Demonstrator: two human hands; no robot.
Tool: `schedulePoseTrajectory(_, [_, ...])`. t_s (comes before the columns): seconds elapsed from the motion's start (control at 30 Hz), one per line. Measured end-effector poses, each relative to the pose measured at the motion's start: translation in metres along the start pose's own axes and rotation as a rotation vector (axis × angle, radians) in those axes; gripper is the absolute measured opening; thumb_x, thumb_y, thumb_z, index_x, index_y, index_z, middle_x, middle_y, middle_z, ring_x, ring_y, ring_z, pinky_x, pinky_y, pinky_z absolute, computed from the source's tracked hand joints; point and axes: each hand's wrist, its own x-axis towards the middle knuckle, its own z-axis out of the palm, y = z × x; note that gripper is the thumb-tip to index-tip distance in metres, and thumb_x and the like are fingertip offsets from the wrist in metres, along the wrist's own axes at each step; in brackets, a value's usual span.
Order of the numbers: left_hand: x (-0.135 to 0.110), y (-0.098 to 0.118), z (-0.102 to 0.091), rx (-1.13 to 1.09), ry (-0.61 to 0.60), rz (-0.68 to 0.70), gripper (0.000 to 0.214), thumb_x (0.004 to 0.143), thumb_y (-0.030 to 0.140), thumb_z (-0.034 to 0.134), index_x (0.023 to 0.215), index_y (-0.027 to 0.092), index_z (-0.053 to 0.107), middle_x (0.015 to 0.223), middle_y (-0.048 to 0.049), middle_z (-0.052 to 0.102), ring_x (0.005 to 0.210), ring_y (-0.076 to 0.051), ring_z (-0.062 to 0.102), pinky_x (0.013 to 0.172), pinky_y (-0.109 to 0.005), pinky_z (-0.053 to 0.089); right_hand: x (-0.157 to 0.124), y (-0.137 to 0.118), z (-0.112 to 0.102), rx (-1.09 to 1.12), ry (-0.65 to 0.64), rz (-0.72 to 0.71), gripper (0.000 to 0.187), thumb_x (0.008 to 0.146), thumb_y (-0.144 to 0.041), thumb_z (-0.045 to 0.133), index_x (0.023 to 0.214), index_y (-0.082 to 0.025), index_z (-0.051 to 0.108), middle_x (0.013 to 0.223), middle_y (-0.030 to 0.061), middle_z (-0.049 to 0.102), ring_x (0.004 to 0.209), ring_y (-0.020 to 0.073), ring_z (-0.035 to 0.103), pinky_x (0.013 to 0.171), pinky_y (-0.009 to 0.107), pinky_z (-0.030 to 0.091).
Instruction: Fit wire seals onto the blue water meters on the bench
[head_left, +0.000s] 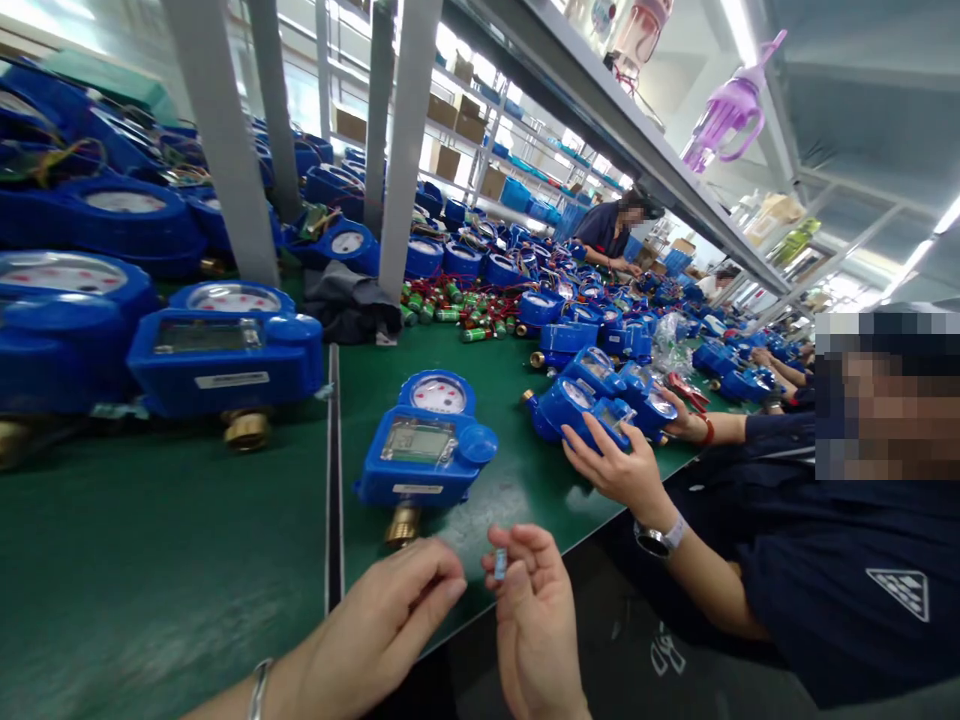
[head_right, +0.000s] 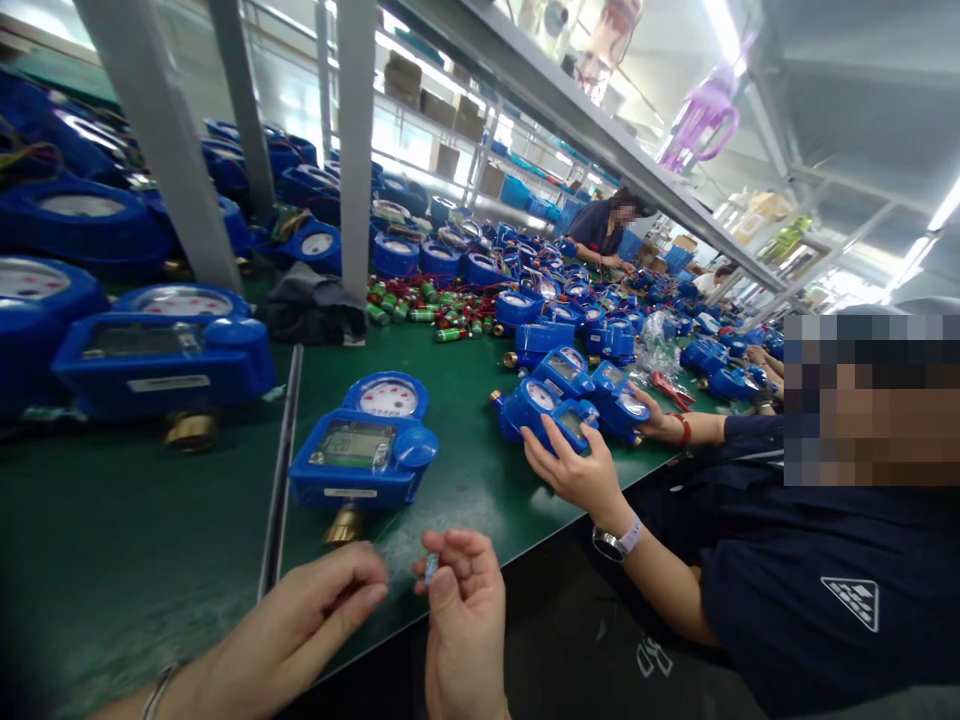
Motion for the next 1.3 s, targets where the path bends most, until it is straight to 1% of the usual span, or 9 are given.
schedulePoseTrajectory(0.1, [0.0, 0.0, -0.002, 0.054, 0.051, -0.004, 0.023, 0.092, 0.033, 0.04, 0.079, 0.019, 0.053, 0.074, 0.0008, 0.055, 0.069, -0.01, 0.052, 0.066, -0.019, 0.038, -0.003, 0.005, 0.002, 0.015, -0.005, 0.016, 0.031, 0.077, -0.03, 0.071, 0.103, -0.022, 0.054, 0.105, 0.0037, 0.064, 0.087, 0.0117, 0.061, 0.077, 0.023, 0.046])
schedulePoseTrajectory(0.23, [0.0, 0.002, -0.003, 0.103, 0.086, 0.009, 0.022, 0.09, 0.03, 0.042, 0.075, 0.018, 0.052, 0.072, 0.0004, 0.055, 0.067, -0.01, 0.051, 0.064, -0.02, 0.038, -0.008, 0.011, 0.003, -0.003, -0.007, 0.01, 0.033, 0.077, -0.029, 0.071, 0.104, -0.022, 0.054, 0.107, 0.0052, 0.063, 0.088, 0.0123, 0.06, 0.078, 0.025, 0.046])
schedulePoseTrajectory(0.4, [-0.001, 0.005, -0.004, 0.134, 0.085, 0.017, 0.02, 0.087, 0.025, 0.043, 0.071, 0.018, 0.051, 0.07, 0.0003, 0.055, 0.064, -0.01, 0.05, 0.062, -0.021, 0.036, -0.01, 0.012, 0.005, -0.058, 0.005, -0.007, 0.036, 0.075, -0.03, 0.072, 0.104, -0.021, 0.054, 0.107, 0.0084, 0.063, 0.09, 0.0156, 0.061, 0.078, 0.029, 0.048])
schedulePoseTrajectory(0.57, [0.001, 0.007, -0.004, 0.13, 0.087, 0.001, 0.019, 0.087, 0.024, 0.043, 0.07, 0.018, 0.051, 0.07, 0.0006, 0.055, 0.065, -0.01, 0.051, 0.063, -0.02, 0.037, -0.009, 0.01, 0.005, -0.08, 0.003, -0.013, 0.035, 0.075, -0.03, 0.072, 0.103, -0.021, 0.055, 0.106, 0.0082, 0.064, 0.091, 0.0154, 0.061, 0.078, 0.028, 0.048])
schedulePoseTrajectory(0.8, [0.002, 0.008, -0.003, 0.145, 0.089, -0.006, 0.02, 0.086, 0.024, 0.044, 0.069, 0.017, 0.051, 0.067, 0.0011, 0.053, 0.063, -0.01, 0.049, 0.062, -0.02, 0.036, -0.011, 0.01, 0.002, -0.147, -0.005, -0.017, 0.037, 0.073, -0.025, 0.074, 0.104, -0.021, 0.055, 0.109, 0.0071, 0.063, 0.105, 0.017, 0.057, 0.088, 0.03, 0.046])
schedulePoseTrajectory(0.9, [0.001, 0.006, -0.003, 0.144, 0.093, 0.009, 0.02, 0.086, 0.024, 0.044, 0.069, 0.017, 0.05, 0.067, 0.0011, 0.053, 0.062, -0.009, 0.049, 0.061, -0.02, 0.036, -0.011, 0.011, 0.001, -0.197, -0.02, -0.036, 0.038, 0.073, -0.024, 0.074, 0.106, -0.021, 0.055, 0.11, 0.0073, 0.063, 0.109, 0.0189, 0.056, 0.089, 0.031, 0.046])
schedulePoseTrajectory(1.03, [0.001, 0.002, -0.002, 0.16, 0.099, 0.03, 0.019, 0.085, 0.022, 0.044, 0.068, 0.017, 0.05, 0.067, 0.0014, 0.053, 0.061, -0.009, 0.048, 0.058, -0.021, 0.034, -0.011, 0.012, 0.0, -0.245, -0.029, -0.064, 0.037, 0.073, -0.024, 0.074, 0.105, -0.019, 0.056, 0.109, 0.0085, 0.063, 0.109, 0.0207, 0.056, 0.089, 0.034, 0.047])
schedulePoseTrajectory(1.2, [0.001, 0.004, -0.003, 0.164, 0.132, 0.065, 0.017, 0.083, 0.017, 0.044, 0.066, 0.017, 0.048, 0.065, 0.0017, 0.052, 0.061, -0.009, 0.047, 0.058, -0.02, 0.035, -0.011, 0.011, 0.002, -0.249, -0.036, -0.063, 0.036, 0.073, -0.024, 0.074, 0.105, -0.02, 0.057, 0.109, 0.0073, 0.063, 0.108, 0.0188, 0.057, 0.09, 0.031, 0.046])
schedulePoseTrajectory(1.3, [0.0, 0.006, -0.003, 0.134, 0.127, 0.067, 0.019, 0.084, 0.017, 0.042, 0.066, 0.017, 0.048, 0.066, 0.0015, 0.052, 0.062, -0.01, 0.048, 0.06, -0.02, 0.035, -0.011, 0.012, 0.002, -0.23, -0.048, -0.053, 0.035, 0.074, -0.025, 0.074, 0.104, -0.021, 0.057, 0.109, 0.0058, 0.063, 0.109, 0.0175, 0.056, 0.089, 0.028, 0.046])
